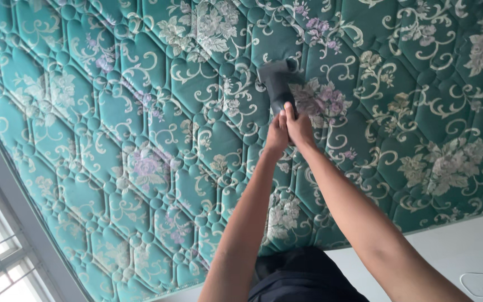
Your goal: The person uses a handheld vacuum cleaner to clean the surface of a green floral mattress. They move the vacuum head back and forth across the mattress in a systematic pattern, covering the edges and the center area.
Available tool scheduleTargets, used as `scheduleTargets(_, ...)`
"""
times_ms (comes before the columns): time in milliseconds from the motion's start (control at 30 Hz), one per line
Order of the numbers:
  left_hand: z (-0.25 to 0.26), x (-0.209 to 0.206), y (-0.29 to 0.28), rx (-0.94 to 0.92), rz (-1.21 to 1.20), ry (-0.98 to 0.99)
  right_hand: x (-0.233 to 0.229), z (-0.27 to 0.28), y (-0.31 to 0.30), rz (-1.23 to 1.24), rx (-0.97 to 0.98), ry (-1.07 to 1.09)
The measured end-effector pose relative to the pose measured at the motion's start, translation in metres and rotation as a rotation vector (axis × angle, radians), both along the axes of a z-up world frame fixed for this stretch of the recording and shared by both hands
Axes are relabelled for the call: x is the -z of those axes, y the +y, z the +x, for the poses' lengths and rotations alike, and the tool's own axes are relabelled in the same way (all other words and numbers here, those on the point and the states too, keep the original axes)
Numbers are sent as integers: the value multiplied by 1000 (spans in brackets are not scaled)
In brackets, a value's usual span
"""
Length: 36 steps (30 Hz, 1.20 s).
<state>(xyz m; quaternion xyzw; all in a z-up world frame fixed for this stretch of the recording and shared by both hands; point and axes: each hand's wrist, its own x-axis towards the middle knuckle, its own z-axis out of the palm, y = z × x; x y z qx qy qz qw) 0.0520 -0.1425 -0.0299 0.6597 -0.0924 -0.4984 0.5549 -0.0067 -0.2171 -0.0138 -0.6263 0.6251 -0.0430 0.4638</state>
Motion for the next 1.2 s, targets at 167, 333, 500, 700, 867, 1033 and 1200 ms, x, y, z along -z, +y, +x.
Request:
scheduleTargets(167,78,6,-61,-20,3,-40,12,78,-63,-65,-21,-55)
scheduleTargets(333,134,8,-101,-38,44,75,12,138,-102,-71,-3,-79)
scheduleTargets(500,132,11,-91,-76,-9,77,7,138,-93,-7,14,-94)
scheduleTargets(700,103,-1,-54,-11,139,-61,7,105,-58,-13,-23,-65)
scheduleTargets(867,46,0,-6,-57,44,4,18,49,-5,26,3,10)
scheduleTargets(1033,-11,-3,39,40,150,-7,10,-11,40,49,64,89)
scheduleTargets(1200,-74,-8,78,101,151,57,-28,-79,88,213,168,35)
